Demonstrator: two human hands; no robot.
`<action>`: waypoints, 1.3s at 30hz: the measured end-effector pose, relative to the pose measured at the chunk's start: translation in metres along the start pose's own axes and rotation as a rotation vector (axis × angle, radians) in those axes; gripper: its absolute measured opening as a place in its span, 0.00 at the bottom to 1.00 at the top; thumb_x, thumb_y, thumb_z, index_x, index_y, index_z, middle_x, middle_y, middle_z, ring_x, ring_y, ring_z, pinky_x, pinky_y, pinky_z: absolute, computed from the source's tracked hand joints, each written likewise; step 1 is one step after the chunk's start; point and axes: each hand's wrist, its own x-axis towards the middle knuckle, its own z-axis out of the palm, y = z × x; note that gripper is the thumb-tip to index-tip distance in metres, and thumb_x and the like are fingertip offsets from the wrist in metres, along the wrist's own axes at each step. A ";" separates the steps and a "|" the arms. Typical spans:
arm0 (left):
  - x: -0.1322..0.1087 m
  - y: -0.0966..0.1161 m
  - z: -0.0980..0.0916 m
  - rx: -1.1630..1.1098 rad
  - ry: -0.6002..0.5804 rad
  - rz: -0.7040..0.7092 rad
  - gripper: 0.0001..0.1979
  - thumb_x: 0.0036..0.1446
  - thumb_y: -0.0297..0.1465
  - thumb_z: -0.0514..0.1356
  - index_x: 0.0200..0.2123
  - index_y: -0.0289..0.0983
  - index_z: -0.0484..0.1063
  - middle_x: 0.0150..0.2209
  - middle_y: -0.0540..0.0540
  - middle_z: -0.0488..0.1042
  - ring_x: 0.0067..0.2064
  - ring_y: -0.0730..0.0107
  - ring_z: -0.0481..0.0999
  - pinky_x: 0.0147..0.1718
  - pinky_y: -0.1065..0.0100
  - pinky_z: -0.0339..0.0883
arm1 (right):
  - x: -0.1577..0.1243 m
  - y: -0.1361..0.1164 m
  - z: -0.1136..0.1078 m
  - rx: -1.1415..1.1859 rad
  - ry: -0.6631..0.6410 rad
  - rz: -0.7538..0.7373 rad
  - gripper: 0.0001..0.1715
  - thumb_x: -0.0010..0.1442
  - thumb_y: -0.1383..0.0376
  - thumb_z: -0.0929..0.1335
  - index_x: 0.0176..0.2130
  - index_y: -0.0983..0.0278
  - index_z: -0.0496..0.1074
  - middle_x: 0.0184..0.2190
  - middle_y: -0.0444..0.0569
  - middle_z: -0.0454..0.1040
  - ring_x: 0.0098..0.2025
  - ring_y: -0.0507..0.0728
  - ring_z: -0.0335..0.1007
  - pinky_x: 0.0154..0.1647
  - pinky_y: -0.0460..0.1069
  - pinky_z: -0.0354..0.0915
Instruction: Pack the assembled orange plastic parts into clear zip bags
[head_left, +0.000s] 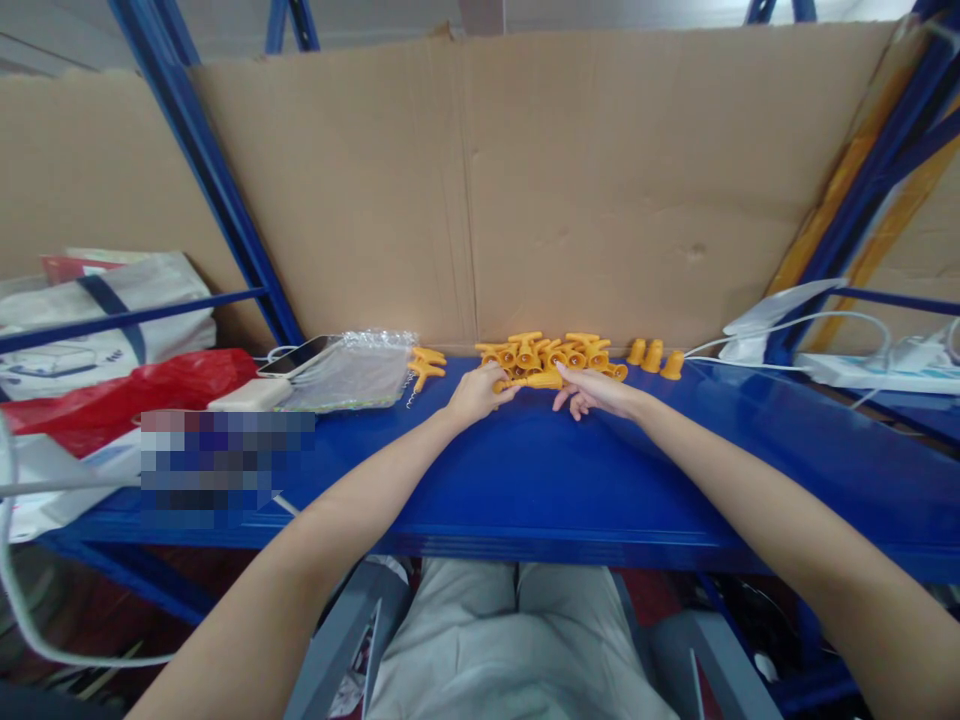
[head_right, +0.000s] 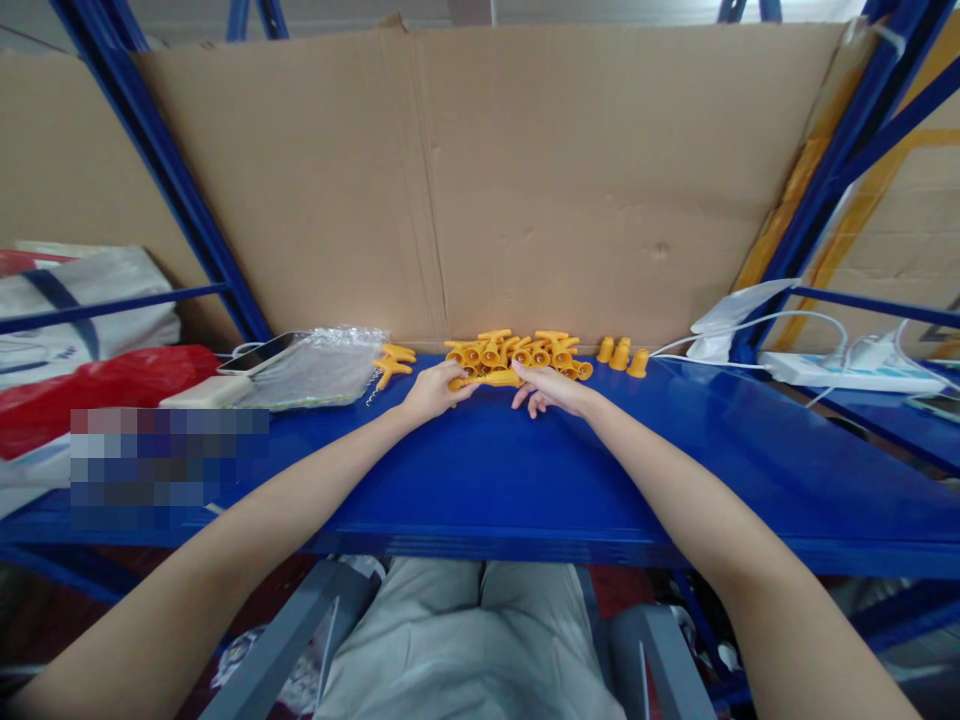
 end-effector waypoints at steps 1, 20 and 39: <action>0.000 0.000 0.000 -0.002 0.002 -0.002 0.09 0.60 0.36 0.62 0.30 0.37 0.75 0.33 0.47 0.76 0.35 0.68 0.76 0.34 0.70 0.65 | -0.002 -0.001 -0.001 0.026 -0.005 -0.022 0.21 0.62 0.49 0.70 0.43 0.62 0.71 0.32 0.51 0.81 0.20 0.49 0.71 0.17 0.42 0.61; 0.000 0.002 -0.002 0.039 0.054 0.080 0.10 0.60 0.36 0.63 0.30 0.36 0.74 0.32 0.47 0.76 0.34 0.69 0.75 0.32 0.71 0.64 | -0.006 -0.005 -0.007 -0.113 0.111 -0.238 0.23 0.53 0.58 0.76 0.45 0.63 0.69 0.32 0.46 0.81 0.20 0.49 0.71 0.20 0.44 0.65; 0.000 0.005 0.001 0.067 -0.018 0.076 0.11 0.61 0.37 0.61 0.31 0.36 0.75 0.33 0.45 0.78 0.37 0.66 0.77 0.33 0.70 0.65 | -0.009 -0.006 -0.003 -0.155 0.111 -0.130 0.14 0.60 0.59 0.73 0.39 0.65 0.69 0.29 0.48 0.80 0.18 0.47 0.68 0.18 0.42 0.59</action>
